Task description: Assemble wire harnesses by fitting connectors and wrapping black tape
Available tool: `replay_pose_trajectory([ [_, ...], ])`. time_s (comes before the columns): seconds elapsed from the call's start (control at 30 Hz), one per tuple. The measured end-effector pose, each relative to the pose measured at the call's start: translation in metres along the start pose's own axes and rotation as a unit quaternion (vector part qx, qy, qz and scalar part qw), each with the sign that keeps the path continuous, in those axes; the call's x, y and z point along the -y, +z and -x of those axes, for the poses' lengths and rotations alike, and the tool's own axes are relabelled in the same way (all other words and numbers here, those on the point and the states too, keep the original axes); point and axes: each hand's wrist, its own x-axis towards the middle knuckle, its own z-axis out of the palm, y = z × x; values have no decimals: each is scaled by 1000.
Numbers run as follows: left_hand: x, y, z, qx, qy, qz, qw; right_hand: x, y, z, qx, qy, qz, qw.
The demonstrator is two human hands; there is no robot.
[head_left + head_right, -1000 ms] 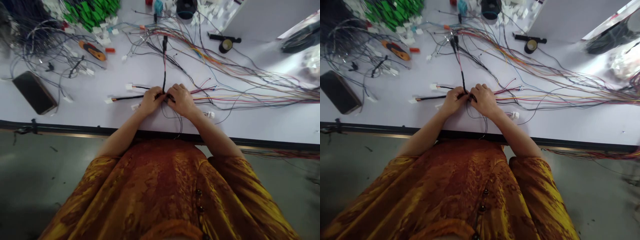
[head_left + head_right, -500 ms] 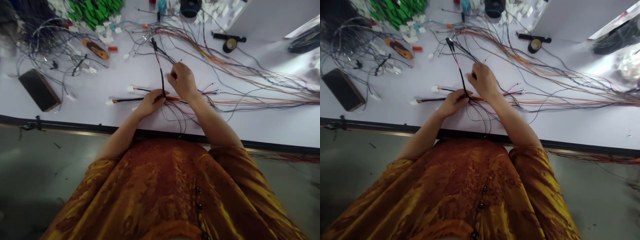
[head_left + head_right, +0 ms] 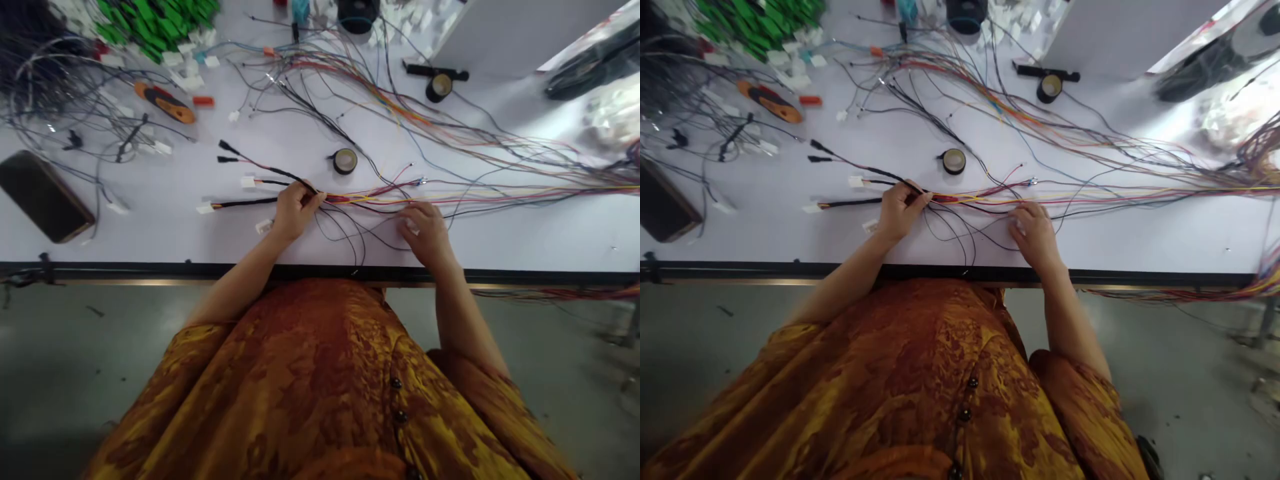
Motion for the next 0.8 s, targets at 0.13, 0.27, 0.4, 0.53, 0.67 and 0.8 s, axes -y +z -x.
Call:
replay_pose_trajectory([
  [0.13,-3,3,2,-16,26,-3,1000,3,-5,-3,11,9,-5,1000],
  [0.27,-2,5,3,-31,44,6,999,23,-47,-12,28,58,-87,994],
  [0.4,1,6,0,-38,47,11,998,48,-87,-38,51,109,-216,969],
  [0.53,-2,5,-1,-49,48,11,998,79,-94,-111,63,79,-423,900],
  [0.67,-5,5,1,-41,33,-9,999,115,-54,-213,89,206,-557,799],
  [0.8,-5,8,3,-46,41,-24,998,148,20,-288,220,190,-566,772],
])
